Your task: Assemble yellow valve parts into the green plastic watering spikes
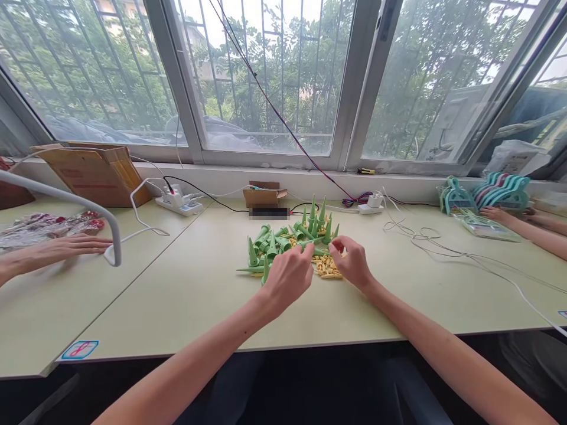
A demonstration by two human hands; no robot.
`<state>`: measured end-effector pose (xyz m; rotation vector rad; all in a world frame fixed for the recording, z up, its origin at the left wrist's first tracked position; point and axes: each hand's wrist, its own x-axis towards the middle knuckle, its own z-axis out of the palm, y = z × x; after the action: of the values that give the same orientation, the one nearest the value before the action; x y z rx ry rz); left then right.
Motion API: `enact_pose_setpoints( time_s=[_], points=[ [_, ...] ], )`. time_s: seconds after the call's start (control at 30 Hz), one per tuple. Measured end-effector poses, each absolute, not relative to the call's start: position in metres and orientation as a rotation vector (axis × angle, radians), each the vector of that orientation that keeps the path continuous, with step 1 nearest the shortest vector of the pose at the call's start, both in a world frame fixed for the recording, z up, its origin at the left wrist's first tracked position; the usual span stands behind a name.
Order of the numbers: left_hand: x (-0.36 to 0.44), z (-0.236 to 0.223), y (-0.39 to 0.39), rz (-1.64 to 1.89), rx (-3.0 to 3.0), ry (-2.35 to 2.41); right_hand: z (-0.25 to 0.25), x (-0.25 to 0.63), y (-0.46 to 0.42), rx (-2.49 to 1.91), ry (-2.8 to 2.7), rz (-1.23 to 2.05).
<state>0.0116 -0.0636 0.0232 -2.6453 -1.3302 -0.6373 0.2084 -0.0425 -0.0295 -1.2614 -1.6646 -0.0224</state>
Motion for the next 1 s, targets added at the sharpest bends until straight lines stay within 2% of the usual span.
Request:
enact_pose_setpoints(
  time_s=[0.17, 0.3, 0.5, 1.0],
  points=[
    [0.036, 0.024, -0.049, -1.334, -2.745, -1.311, -0.040, 0.207, -0.041, -1.333, -1.885, 0.001],
    [0.052, 0.001, -0.044, -1.671, -2.770, -1.354, -0.042, 0.208, -0.040, -1.373, -1.930, 0.027],
    [0.055, -0.029, -0.045, -1.755, -2.847, -1.334, -0.040, 0.207, -0.041, -1.407, -1.948, 0.055],
    [0.059, -0.040, -0.026, -2.053, -2.721, -1.316, -0.041, 0.208, -0.037, -1.321, -2.007, 0.065]
  ],
)
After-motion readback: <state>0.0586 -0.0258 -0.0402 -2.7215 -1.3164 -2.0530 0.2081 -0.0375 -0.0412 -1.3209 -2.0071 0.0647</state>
